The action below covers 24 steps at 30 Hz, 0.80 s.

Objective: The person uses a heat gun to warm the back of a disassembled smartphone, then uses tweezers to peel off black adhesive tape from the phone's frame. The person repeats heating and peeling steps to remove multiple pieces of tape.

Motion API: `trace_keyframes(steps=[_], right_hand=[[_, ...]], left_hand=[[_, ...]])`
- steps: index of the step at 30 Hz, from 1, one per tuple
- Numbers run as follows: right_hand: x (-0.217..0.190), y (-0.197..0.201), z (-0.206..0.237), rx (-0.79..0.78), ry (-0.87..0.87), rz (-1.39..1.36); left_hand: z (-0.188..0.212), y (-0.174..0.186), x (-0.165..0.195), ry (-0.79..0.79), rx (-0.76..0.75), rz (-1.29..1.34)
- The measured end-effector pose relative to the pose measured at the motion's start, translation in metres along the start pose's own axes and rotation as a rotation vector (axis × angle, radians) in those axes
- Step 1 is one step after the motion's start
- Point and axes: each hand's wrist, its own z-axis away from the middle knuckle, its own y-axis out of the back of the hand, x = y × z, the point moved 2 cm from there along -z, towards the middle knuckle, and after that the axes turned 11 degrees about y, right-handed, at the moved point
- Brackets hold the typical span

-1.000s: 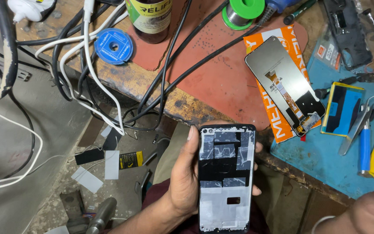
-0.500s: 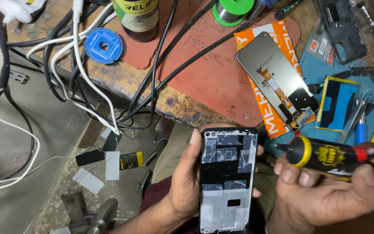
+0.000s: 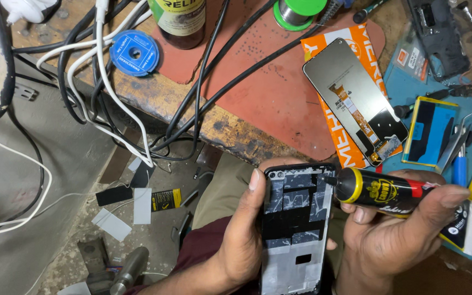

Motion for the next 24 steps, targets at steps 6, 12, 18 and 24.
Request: trace_keyframes(steps=[6,12,18,24], right_hand=[[-0.004,-0.006,0.004,0.047,-0.004,0.047],[0.004,0.003,0.005,0.048,0.0,0.032],[0.005,0.006,0.008,0.072,0.067,-0.015],[0.017,0.032,0.022,-0.063,0.185,0.014]], left_hand=[[0.003,-0.005,-0.001,-0.001,-0.002,-0.023],[0.003,-0.008,-0.001,-0.011,-0.011,-0.038],[0.005,-0.009,-0.001,-0.014,-0.011,-0.037],[0.003,-0.01,0.0,-0.015,0.011,0.004]])
